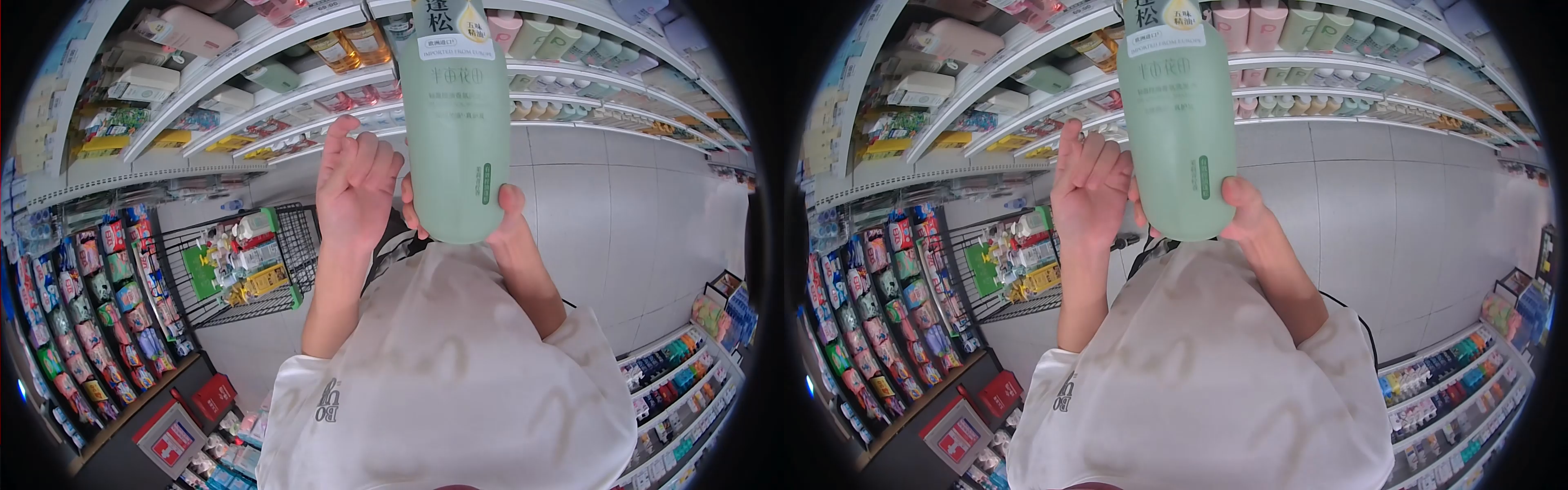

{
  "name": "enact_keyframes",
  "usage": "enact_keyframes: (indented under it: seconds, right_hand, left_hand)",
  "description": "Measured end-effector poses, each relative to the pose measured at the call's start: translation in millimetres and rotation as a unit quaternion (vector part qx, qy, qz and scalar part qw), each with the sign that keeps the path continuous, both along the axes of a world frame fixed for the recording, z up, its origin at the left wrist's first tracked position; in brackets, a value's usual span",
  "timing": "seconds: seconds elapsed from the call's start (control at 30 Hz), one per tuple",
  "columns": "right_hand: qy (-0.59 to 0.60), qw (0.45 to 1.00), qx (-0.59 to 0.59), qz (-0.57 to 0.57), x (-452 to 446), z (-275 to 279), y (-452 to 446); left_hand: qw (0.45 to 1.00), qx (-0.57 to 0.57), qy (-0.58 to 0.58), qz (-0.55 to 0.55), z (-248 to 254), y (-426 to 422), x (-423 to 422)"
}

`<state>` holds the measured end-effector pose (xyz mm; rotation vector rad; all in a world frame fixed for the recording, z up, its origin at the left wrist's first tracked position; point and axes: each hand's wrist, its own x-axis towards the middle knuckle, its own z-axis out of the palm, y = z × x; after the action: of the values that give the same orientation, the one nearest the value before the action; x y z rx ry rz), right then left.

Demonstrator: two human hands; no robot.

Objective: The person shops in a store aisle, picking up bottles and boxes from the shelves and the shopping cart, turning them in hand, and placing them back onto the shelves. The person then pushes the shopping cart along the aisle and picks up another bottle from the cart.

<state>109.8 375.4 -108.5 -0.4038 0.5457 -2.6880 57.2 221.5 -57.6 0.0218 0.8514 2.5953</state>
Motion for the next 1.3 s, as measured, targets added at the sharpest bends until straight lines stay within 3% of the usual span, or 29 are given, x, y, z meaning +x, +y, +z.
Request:
enact_keyframes:
  seconds: [0.03,0.13,0.27,0.47,0.57,0.63,0.67,0.73,0.77,0.83,0.87,0.93,1.07,1.13,1.17,1.23,1.27,1.3]
  right_hand:
    - [0.025,1.000,-0.003,-0.009,0,-1,-1]
    - [-0.029,1.000,0.005,0.008,0,5,0]
    - [-0.016,1.000,0.014,0.002,-2,4,-1]
    - [-0.015,1.000,0.016,0.000,-4,2,-2]
    - [-0.029,0.999,0.030,-0.005,-3,5,-4]
    - [-0.006,0.997,0.073,-0.007,-6,10,-4]
    - [-0.004,0.997,0.073,-0.008,-7,9,-4]
    - [0.036,0.996,0.052,0.060,-8,1,-5]
    - [0.039,0.996,0.051,0.062,-9,-2,-6]
    - [0.080,0.987,0.001,0.136,-11,-10,-9]
    - [0.082,0.986,0.001,0.142,-11,-14,-9]
    - [0.044,0.989,0.043,0.134,-9,-21,-8]
    - [0.042,0.983,0.044,0.174,-13,-35,5]
    - [-0.038,0.961,0.264,0.067,-12,-29,13]
    - [-0.036,0.961,0.266,0.066,-15,-26,15]
    - [0.001,0.910,0.415,0.029,-23,-18,17]
    - [0.004,0.909,0.416,0.030,-25,-14,19]
    - [0.033,0.888,0.457,-0.037,-26,-11,22]
  left_hand:
    - [0.999,0.042,0.014,-0.032,-3,-4,-1]
    - [0.998,0.050,-0.005,-0.030,-3,-7,-3]
    - [0.998,0.058,0.006,-0.033,-3,-5,-4]
    - [0.996,0.076,-0.032,0.027,0,-3,-6]
    - [0.992,0.120,-0.024,-0.015,-18,-13,-9]
    - [0.999,0.009,-0.016,0.048,-20,-11,-10]
    - [0.999,0.008,-0.014,0.047,-17,-10,-10]
    - [0.994,-0.014,0.083,-0.064,-6,-11,-5]
    - [0.994,-0.015,0.085,-0.062,-6,-12,-2]
    - [0.979,-0.037,0.114,-0.165,-7,-12,3]
    - [0.980,-0.038,0.116,-0.159,-9,-12,2]
    - [0.966,-0.181,0.096,-0.158,-14,-14,1]
    - [0.968,-0.225,0.040,-0.101,-20,-11,3]
    - [0.961,-0.256,0.102,0.027,-30,-4,3]
    - [0.961,-0.254,0.104,0.027,-29,-7,2]
    - [0.921,-0.361,0.148,-0.011,-24,-18,-3]
    - [0.921,-0.361,0.149,-0.009,-25,-21,-5]
    - [0.888,-0.406,0.214,0.019,-26,-23,-7]
